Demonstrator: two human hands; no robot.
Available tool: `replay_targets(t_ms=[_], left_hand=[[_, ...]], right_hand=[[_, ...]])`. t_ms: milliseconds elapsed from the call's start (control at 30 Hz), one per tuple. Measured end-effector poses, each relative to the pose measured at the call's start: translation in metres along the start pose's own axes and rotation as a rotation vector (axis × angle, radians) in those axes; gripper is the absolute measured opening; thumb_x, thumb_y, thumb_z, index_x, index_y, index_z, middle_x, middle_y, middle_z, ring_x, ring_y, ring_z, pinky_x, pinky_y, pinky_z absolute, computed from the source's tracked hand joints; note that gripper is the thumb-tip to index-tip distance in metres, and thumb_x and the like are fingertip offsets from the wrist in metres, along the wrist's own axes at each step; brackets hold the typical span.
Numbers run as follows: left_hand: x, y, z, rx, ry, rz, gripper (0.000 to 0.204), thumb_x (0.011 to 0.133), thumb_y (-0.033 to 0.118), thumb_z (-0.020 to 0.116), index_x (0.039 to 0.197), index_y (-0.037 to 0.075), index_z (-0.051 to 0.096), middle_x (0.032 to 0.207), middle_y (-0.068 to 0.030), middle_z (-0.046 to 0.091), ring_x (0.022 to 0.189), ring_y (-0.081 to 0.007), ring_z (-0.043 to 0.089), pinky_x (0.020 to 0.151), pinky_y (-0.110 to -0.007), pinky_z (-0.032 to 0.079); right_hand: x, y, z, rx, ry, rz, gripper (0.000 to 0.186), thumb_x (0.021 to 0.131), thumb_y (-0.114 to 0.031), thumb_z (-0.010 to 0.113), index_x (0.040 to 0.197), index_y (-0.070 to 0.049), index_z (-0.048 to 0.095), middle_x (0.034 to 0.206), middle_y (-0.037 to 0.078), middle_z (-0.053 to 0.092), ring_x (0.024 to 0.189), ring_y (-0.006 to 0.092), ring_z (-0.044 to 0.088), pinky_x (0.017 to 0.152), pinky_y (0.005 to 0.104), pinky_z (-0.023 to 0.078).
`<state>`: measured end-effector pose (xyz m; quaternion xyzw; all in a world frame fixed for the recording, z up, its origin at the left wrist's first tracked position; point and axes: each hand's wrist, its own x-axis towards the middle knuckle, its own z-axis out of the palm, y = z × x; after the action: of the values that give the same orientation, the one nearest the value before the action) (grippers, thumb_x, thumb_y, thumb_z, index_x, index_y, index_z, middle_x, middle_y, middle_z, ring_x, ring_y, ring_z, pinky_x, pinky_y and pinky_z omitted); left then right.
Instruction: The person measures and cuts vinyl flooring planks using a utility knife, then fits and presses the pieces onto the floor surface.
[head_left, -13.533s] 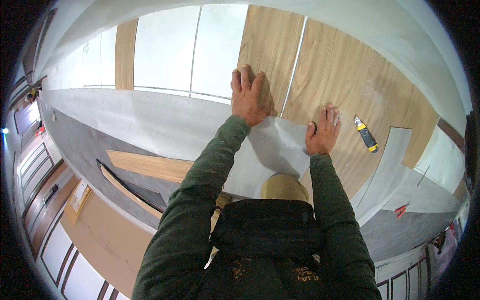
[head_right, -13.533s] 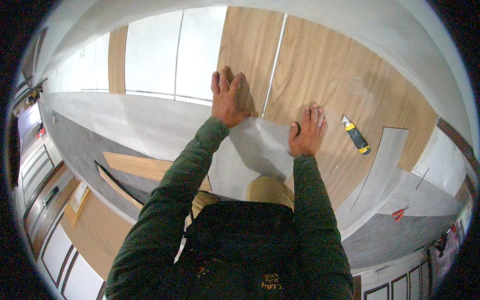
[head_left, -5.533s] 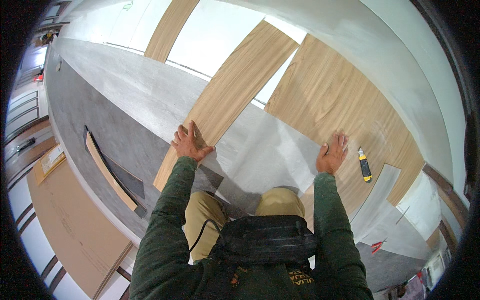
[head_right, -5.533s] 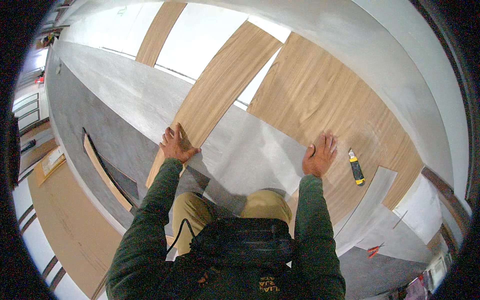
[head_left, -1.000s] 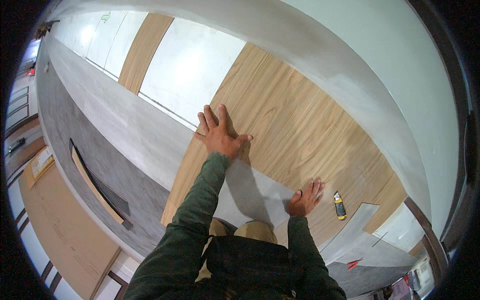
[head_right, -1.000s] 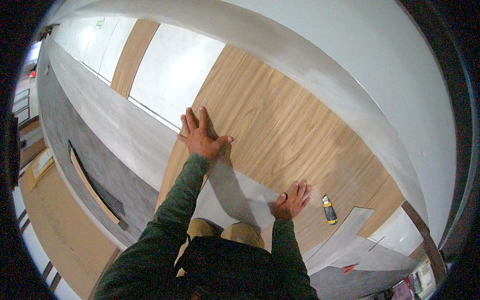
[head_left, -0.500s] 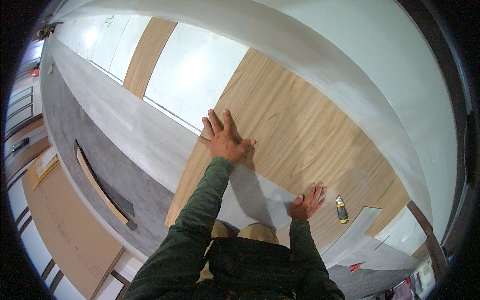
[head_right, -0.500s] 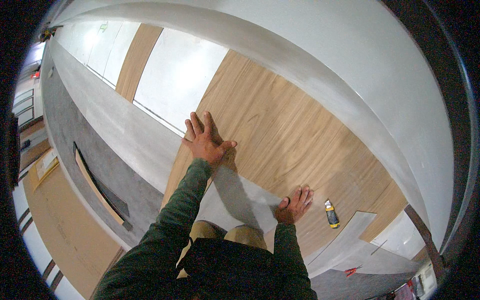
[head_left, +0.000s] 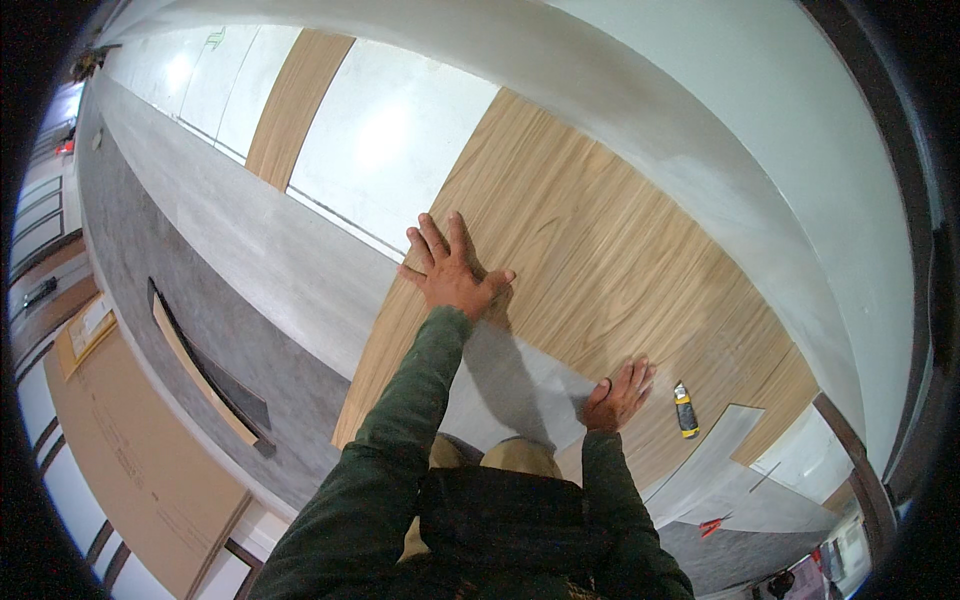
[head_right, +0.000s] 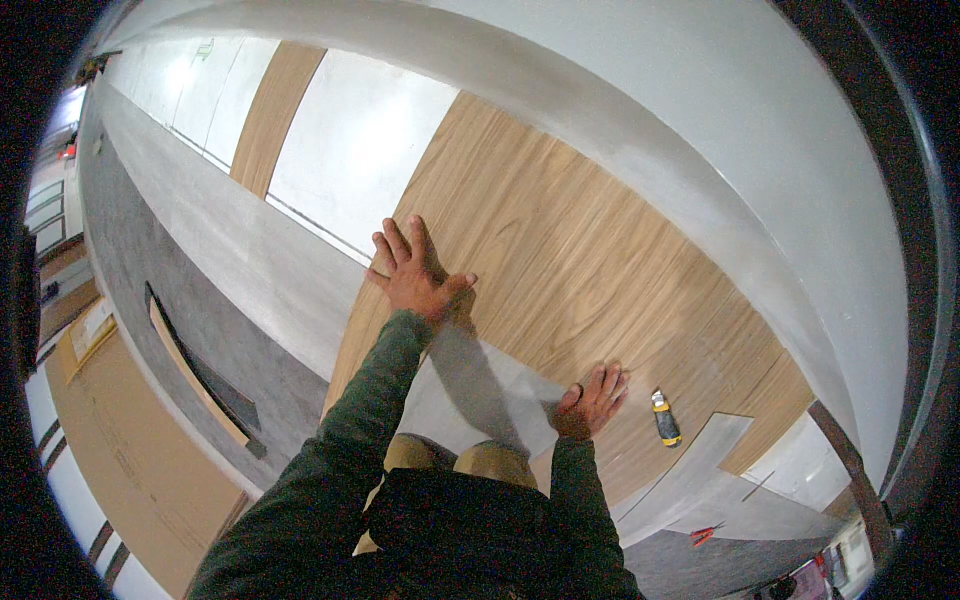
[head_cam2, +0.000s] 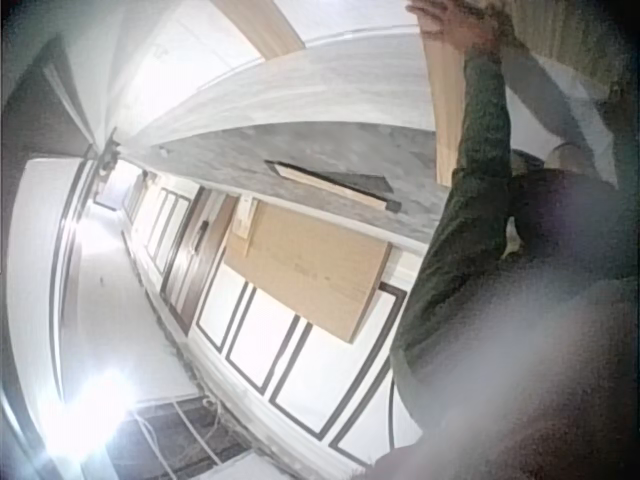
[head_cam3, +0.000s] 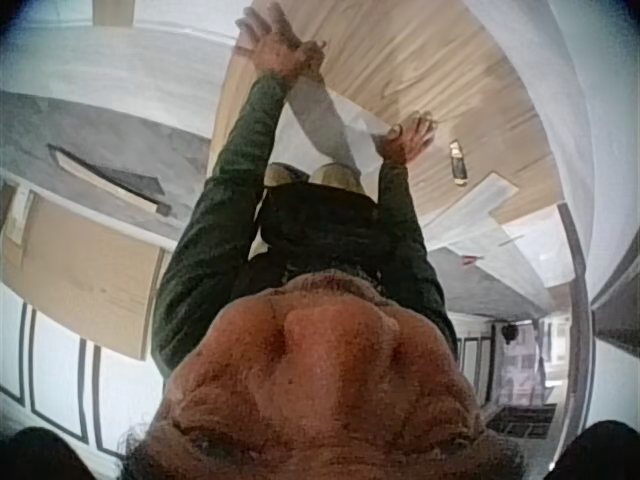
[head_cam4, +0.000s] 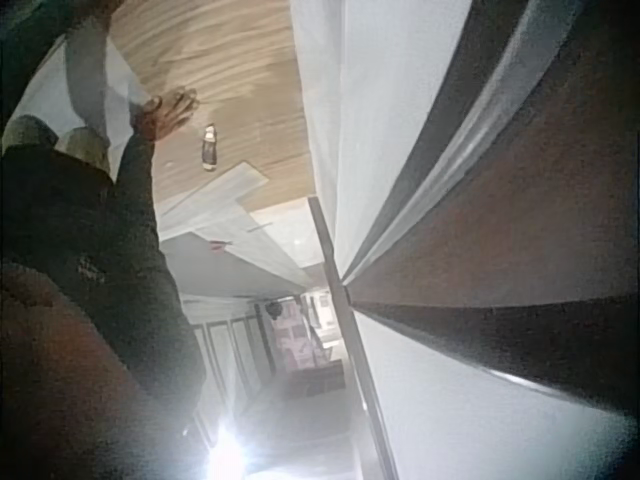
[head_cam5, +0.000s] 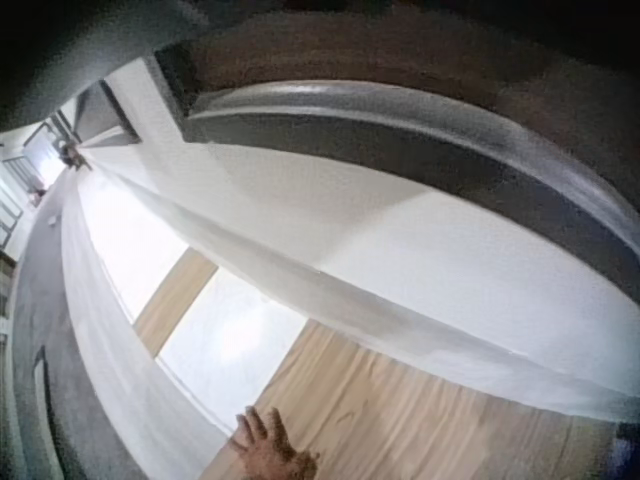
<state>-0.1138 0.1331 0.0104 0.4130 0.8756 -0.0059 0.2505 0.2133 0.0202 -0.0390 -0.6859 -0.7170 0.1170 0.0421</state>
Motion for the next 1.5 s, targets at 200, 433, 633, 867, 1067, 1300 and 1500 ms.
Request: replay_targets(t_ms=[200,433,633,867,1067,1300,1500], left_hand=[[-0.003,-0.002,0.002,-0.056,0.042,0.026,0.121,0.064,0.068,0.074,0.158,0.021,0.012,0.162,-0.0235,-0.006,0.148,-0.0455,-0.008,0.107,-0.073,-0.008],[-0.008,-0.018,0.034,0.021,0.160,0.128,0.103,0.077,0.070,0.059,0.155,0.014,0.023,0.162,-0.0199,0.005,0.147,-0.0478,-0.004,0.109,-0.073,0.002],[-0.018,-0.016,0.040,-0.023,0.218,0.162,0.085,0.088,0.058,0.051,0.153,0.010,0.026,0.162,-0.0190,0.009,0.147,-0.0486,-0.001,0.113,-0.068,0.007],[-0.038,-0.048,0.050,-0.180,0.206,0.319,0.082,0.086,0.039,0.063,0.151,0.004,0.028,0.162,-0.0178,0.013,0.147,-0.0461,0.005,0.117,-0.060,0.012],[-0.038,-0.039,0.017,-0.019,0.065,0.226,0.083,0.072,0.043,0.078,0.144,0.020,0.045,0.157,-0.0172,0.022,0.146,-0.0483,0.008,0.111,-0.072,0.013],[-0.034,-0.033,-0.003,0.027,0.009,0.081,0.084,0.063,0.055,0.082,0.138,0.033,0.051,0.160,-0.0205,0.005,0.143,-0.0567,0.001,0.108,-0.077,0.009],[-0.033,-0.043,0.007,0.056,0.111,0.160,0.089,0.054,0.060,0.083,0.134,0.031,0.055,0.160,-0.0192,0.011,0.142,-0.0552,0.010,0.102,-0.078,0.017]], right_hand=[[0.001,0.000,-0.003,0.014,0.053,-0.054,0.056,0.098,-0.036,0.038,0.138,0.001,0.047,0.152,0.022,0.037,0.143,0.0442,0.028,0.114,0.0589,0.020],[0.004,-0.011,-0.008,-0.026,0.024,-0.052,0.054,0.099,-0.033,0.040,0.142,-0.001,0.045,0.155,0.018,0.033,0.145,0.0423,0.024,0.113,0.0587,0.021],[0.001,-0.005,-0.005,-0.027,0.073,-0.084,0.055,0.098,-0.030,0.041,0.144,-0.002,0.040,0.155,0.018,0.032,0.144,0.0424,0.025,0.112,0.0603,0.022],[0.002,-0.010,-0.009,-0.038,0.005,-0.041,0.058,0.092,-0.028,0.047,0.143,0.001,0.041,0.155,0.019,0.031,0.143,0.0423,0.026,0.113,0.0598,0.022],[0.004,0.000,-0.005,-0.024,0.041,-0.060,0.057,0.092,-0.028,0.048,0.142,0.000,0.042,0.153,0.019,0.034,0.143,0.0422,0.027,0.112,0.0606,0.022],[0.006,-0.003,-0.006,0.030,0.020,-0.054,0.054,0.093,-0.027,0.048,0.140,-0.001,0.043,0.152,0.020,0.035,0.143,0.0450,0.026,0.112,0.0612,0.021],[0.006,-0.002,-0.005,0.050,0.030,-0.060,0.056,0.090,-0.027,0.050,0.139,-0.001,0.045,0.153,0.020,0.035,0.144,0.0442,0.024,0.113,0.0613,0.019]])
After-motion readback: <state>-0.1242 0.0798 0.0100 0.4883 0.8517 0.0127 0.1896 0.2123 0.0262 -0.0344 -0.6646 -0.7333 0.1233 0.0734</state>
